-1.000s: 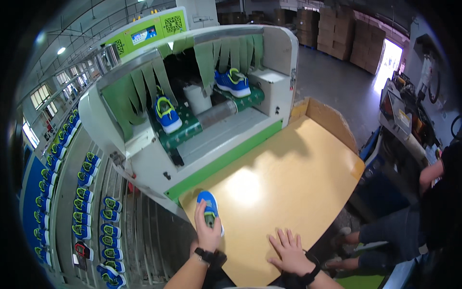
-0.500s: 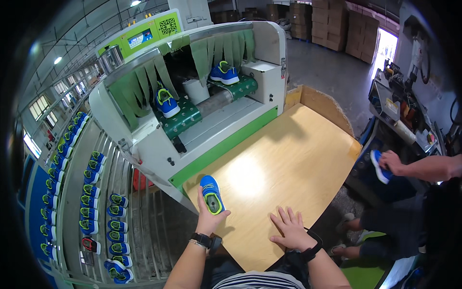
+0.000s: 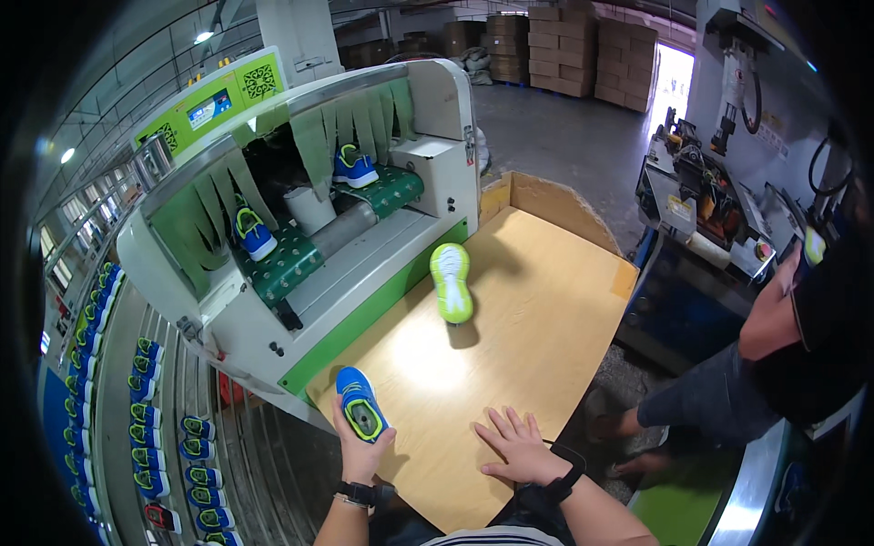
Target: The person picks up pairs of blue sneakers from a wooden table and places them into a green and white automated processing machine. The shoes are handled one pair at a time, and the person repeats this action throughout the clip. A coworker is visible in the background performing similar tasks.
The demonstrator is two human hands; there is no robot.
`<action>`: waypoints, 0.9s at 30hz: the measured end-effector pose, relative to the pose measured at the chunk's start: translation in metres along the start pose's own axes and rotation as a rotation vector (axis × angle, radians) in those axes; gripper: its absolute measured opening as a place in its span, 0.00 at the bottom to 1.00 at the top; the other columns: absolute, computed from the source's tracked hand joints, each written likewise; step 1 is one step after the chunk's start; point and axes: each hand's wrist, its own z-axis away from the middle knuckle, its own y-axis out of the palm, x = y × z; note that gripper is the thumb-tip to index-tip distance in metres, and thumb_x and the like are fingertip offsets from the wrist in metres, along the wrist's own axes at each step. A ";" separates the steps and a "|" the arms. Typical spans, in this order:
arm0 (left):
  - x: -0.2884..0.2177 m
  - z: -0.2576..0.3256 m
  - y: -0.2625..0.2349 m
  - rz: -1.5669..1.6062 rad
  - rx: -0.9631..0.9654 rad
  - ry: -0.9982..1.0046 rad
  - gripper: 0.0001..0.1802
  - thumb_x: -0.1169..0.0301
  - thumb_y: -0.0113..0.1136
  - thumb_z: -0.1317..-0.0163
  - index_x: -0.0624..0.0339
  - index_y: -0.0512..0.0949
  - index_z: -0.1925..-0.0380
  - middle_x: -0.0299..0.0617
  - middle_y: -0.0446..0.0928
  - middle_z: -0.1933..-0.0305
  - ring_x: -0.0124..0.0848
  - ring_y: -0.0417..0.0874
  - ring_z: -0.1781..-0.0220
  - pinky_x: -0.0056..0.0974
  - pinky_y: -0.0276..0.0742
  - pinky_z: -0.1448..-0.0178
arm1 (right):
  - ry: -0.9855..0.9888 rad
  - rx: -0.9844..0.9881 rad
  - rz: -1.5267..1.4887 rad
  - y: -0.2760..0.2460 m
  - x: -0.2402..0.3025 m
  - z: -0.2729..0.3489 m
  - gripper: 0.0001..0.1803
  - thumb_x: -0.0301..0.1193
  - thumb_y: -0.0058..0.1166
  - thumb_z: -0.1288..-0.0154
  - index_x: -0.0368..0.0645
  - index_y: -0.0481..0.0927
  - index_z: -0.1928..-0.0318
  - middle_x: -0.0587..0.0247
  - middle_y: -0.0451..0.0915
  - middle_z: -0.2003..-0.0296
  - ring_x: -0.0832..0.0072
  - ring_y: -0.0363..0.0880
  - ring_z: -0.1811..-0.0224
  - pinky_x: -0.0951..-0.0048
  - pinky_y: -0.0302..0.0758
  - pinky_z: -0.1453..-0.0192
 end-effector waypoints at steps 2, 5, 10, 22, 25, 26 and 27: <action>-0.002 -0.001 0.002 -0.061 -0.026 0.026 0.69 0.67 0.84 0.56 0.63 0.44 0.20 0.59 0.51 0.21 0.55 0.57 0.21 0.51 0.58 0.19 | -0.007 -0.026 -0.012 -0.002 0.001 0.001 0.48 0.63 0.55 0.32 0.64 0.55 0.18 0.52 0.43 0.16 0.42 0.35 0.14 0.31 0.35 0.18; -0.001 -0.003 0.006 -0.100 -0.059 0.048 0.65 0.68 0.83 0.53 0.63 0.47 0.22 0.59 0.53 0.23 0.56 0.57 0.21 0.54 0.57 0.19 | -0.015 0.036 0.149 -0.035 0.019 -0.008 0.46 0.60 0.58 0.32 0.54 0.62 0.21 0.45 0.57 0.21 0.41 0.52 0.19 0.38 0.53 0.19; 0.007 -0.002 0.005 0.008 -0.029 -0.015 0.66 0.69 0.82 0.53 0.62 0.45 0.22 0.57 0.50 0.22 0.55 0.55 0.20 0.53 0.54 0.17 | -0.046 -0.206 -0.181 -0.095 0.047 -0.102 0.45 0.53 0.63 0.32 0.32 0.65 0.28 0.31 0.73 0.35 0.42 0.72 0.31 0.52 0.70 0.28; 0.005 -0.006 0.004 -0.105 0.030 0.031 0.66 0.68 0.82 0.53 0.58 0.45 0.21 0.55 0.50 0.21 0.49 0.56 0.20 0.49 0.56 0.18 | 0.426 -0.719 -1.298 -0.064 0.026 -0.339 0.50 0.50 0.79 0.49 0.36 0.62 0.38 0.42 0.76 0.43 0.52 0.80 0.40 0.57 0.75 0.34; 0.022 -0.005 -0.002 -0.060 -0.017 0.031 0.68 0.63 0.85 0.57 0.63 0.46 0.22 0.59 0.50 0.20 0.56 0.54 0.19 0.53 0.53 0.16 | 0.236 -0.730 -0.967 -0.079 0.041 -0.306 0.42 0.39 0.77 0.49 0.38 0.65 0.41 0.44 0.79 0.50 0.53 0.82 0.46 0.58 0.78 0.39; 0.020 -0.004 0.003 -0.048 -0.008 0.042 0.68 0.63 0.85 0.57 0.63 0.46 0.22 0.59 0.50 0.20 0.57 0.54 0.19 0.53 0.53 0.16 | 0.156 -0.725 -0.845 -0.090 0.030 -0.281 0.39 0.38 0.76 0.49 0.39 0.68 0.42 0.43 0.80 0.51 0.52 0.82 0.47 0.57 0.78 0.40; 0.016 -0.005 0.004 -0.050 -0.010 0.037 0.68 0.63 0.85 0.57 0.62 0.47 0.22 0.59 0.51 0.20 0.57 0.54 0.19 0.54 0.53 0.16 | 0.060 -0.756 -0.607 -0.097 0.029 -0.254 0.36 0.39 0.74 0.48 0.40 0.72 0.41 0.44 0.80 0.53 0.50 0.81 0.48 0.56 0.78 0.40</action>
